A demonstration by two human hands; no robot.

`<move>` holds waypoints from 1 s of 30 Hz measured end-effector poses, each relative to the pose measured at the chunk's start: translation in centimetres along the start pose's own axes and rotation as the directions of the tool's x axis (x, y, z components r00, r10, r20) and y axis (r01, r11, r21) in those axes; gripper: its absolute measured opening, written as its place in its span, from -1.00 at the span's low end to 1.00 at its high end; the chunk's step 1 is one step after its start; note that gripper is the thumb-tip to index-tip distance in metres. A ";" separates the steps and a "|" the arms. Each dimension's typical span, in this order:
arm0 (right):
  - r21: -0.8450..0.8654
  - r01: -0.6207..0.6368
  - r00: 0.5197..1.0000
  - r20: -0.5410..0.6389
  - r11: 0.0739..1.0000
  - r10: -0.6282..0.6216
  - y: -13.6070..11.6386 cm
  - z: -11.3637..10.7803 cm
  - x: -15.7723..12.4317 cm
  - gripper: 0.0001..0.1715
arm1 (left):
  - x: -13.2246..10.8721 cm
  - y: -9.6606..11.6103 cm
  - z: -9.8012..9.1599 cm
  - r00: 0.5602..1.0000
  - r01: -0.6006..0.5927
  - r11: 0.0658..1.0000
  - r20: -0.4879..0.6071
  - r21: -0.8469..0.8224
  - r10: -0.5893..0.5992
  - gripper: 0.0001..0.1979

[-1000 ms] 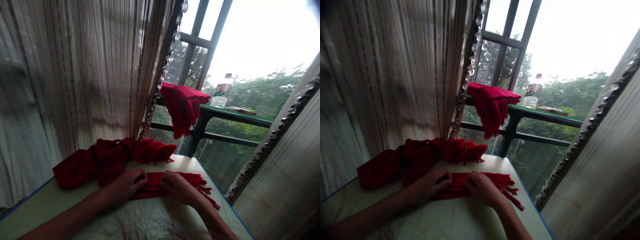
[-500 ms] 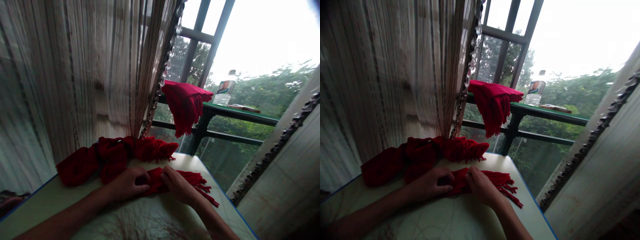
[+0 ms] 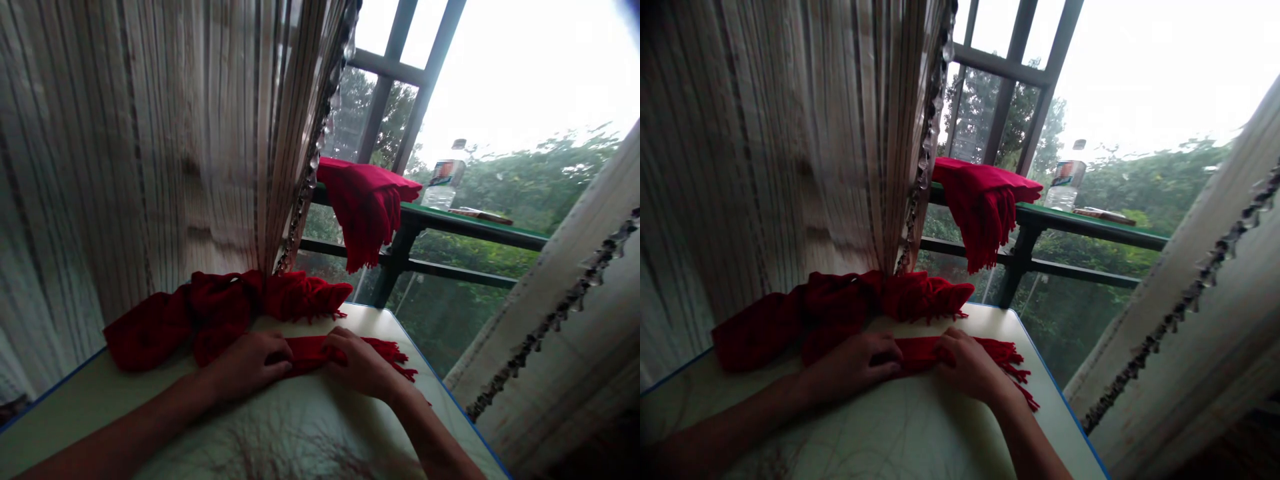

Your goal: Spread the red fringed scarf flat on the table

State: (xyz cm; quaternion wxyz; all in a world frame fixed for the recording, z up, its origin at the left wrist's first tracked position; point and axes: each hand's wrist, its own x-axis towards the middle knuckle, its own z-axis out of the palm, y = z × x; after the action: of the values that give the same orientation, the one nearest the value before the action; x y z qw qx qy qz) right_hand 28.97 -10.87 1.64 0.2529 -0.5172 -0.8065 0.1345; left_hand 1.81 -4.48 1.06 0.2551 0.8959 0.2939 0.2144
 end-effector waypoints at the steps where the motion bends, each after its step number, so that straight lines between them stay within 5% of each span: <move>1: -0.005 -0.006 1.000 -0.003 1.000 0.006 0.2 -0.3 0.0 -0.74 | 0.0 0.0 -0.1 1.000 -0.001 1.000 0.006 -0.003 0.001 -0.81; 8: 0.063 -0.051 0.999 0.000 0.997 0.051 1.5 -2.0 -0.6 -0.87 | 0.2 0.0 -0.5 1.000 -0.025 0.999 0.013 -0.039 0.026 -0.72; 19: 0.113 -0.110 0.992 -0.049 0.987 0.116 1.6 -1.4 -0.3 -0.63 | 0.0 -0.5 -0.7 0.999 -0.035 0.999 -0.024 -0.015 0.035 -0.73; 23: 0.054 -0.095 0.966 -0.237 0.994 0.105 0.7 -1.4 0.1 -0.60 | 0.0 0.0 -1.2 0.962 -0.145 0.980 -0.212 0.134 0.171 -0.73; 26: 0.047 -0.081 0.935 -0.342 0.996 0.093 -0.7 -2.2 0.1 -0.59 | 0.0 0.7 -1.4 0.931 -0.077 0.989 -0.347 0.125 0.116 -0.72; 30: 0.091 -0.124 0.985 -0.105 0.988 0.134 -1.3 -3.2 -0.7 -0.67 | 0.0 1.6 -1.3 0.944 0.024 0.993 -0.325 -0.118 -0.061 -0.69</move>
State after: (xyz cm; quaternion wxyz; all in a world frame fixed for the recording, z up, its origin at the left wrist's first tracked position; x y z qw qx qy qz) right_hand 29.96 -12.22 4.76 0.3099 -0.5640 -0.7495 0.1556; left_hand 1.76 -5.19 3.06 0.2573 0.8255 0.3388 0.3709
